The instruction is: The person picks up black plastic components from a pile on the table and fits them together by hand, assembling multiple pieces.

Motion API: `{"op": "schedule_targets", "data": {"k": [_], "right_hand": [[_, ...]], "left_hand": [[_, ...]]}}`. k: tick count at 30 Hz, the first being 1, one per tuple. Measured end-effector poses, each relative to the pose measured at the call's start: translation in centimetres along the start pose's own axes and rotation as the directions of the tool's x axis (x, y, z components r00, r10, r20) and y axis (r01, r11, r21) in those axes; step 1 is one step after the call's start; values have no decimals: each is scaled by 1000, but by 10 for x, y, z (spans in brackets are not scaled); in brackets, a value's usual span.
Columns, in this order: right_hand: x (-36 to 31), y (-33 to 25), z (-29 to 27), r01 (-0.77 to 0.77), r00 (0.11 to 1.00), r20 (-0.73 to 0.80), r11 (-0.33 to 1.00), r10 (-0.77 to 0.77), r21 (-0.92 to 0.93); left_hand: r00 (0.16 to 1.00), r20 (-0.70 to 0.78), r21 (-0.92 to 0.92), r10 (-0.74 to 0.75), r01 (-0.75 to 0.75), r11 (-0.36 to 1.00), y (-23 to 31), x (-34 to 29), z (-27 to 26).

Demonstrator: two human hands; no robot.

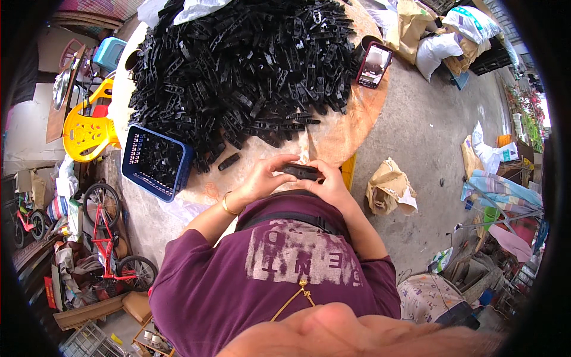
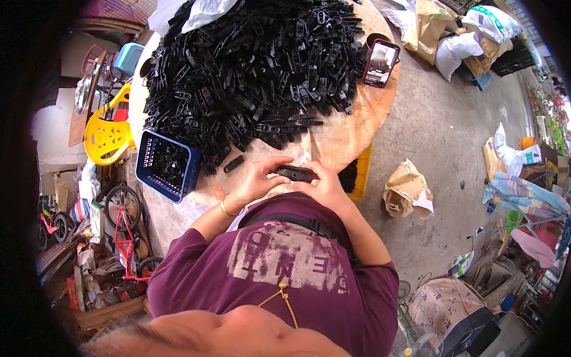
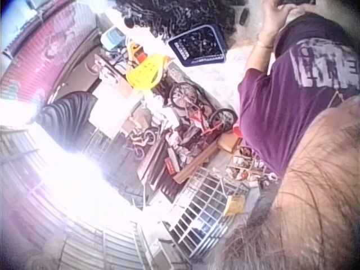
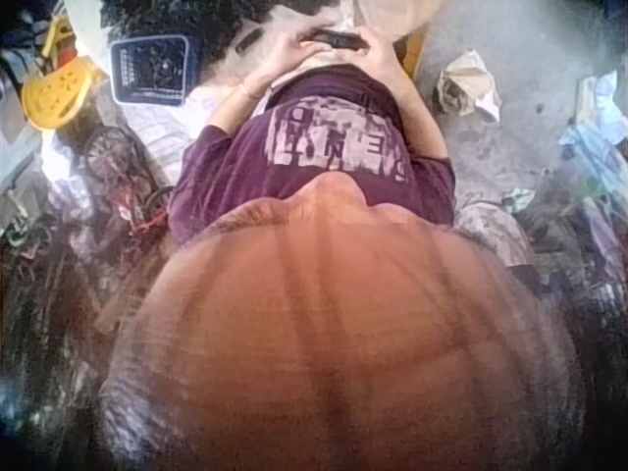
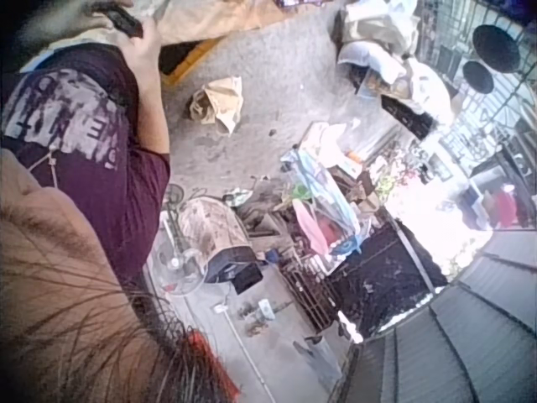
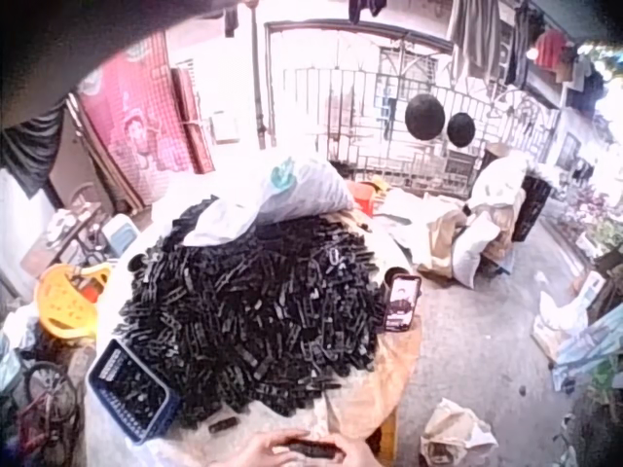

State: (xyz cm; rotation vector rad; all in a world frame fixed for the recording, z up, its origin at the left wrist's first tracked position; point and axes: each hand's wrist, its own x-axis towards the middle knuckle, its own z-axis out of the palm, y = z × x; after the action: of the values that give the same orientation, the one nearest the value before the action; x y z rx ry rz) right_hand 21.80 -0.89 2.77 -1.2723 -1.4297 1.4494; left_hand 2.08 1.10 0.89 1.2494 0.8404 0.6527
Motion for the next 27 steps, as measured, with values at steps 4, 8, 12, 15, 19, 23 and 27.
{"op": "schedule_targets", "data": {"k": [4,8,12,15,19,23,27], "right_hand": [[-10,7,-16,-63,998,-9,990,62,-124],[-29,26,-52,-163,983,-11,854,181,-494],[-39,48,-59,-182,983,-102,730,152,-659],[-24,6,-51,73,956,-224,896,-187,-438],[-56,-118,-57,649,728,-145,742,-670,-169],[-54,-183,-74,939,153,13,149,-988,311],[-46,-202,-52,998,-60,-260,-59,-964,-10]], "left_hand": [[993,-34,270,112,-98,958,6,-1,9],[864,-207,893,460,-25,449,-34,-13,-29],[760,-524,850,384,439,292,-69,-25,-60],[726,-619,782,300,537,317,-87,-27,-63],[682,-601,784,417,399,477,-95,-1,-56],[696,-538,802,476,249,542,-94,39,-40],[772,-471,799,426,169,577,-91,58,-11]]}}
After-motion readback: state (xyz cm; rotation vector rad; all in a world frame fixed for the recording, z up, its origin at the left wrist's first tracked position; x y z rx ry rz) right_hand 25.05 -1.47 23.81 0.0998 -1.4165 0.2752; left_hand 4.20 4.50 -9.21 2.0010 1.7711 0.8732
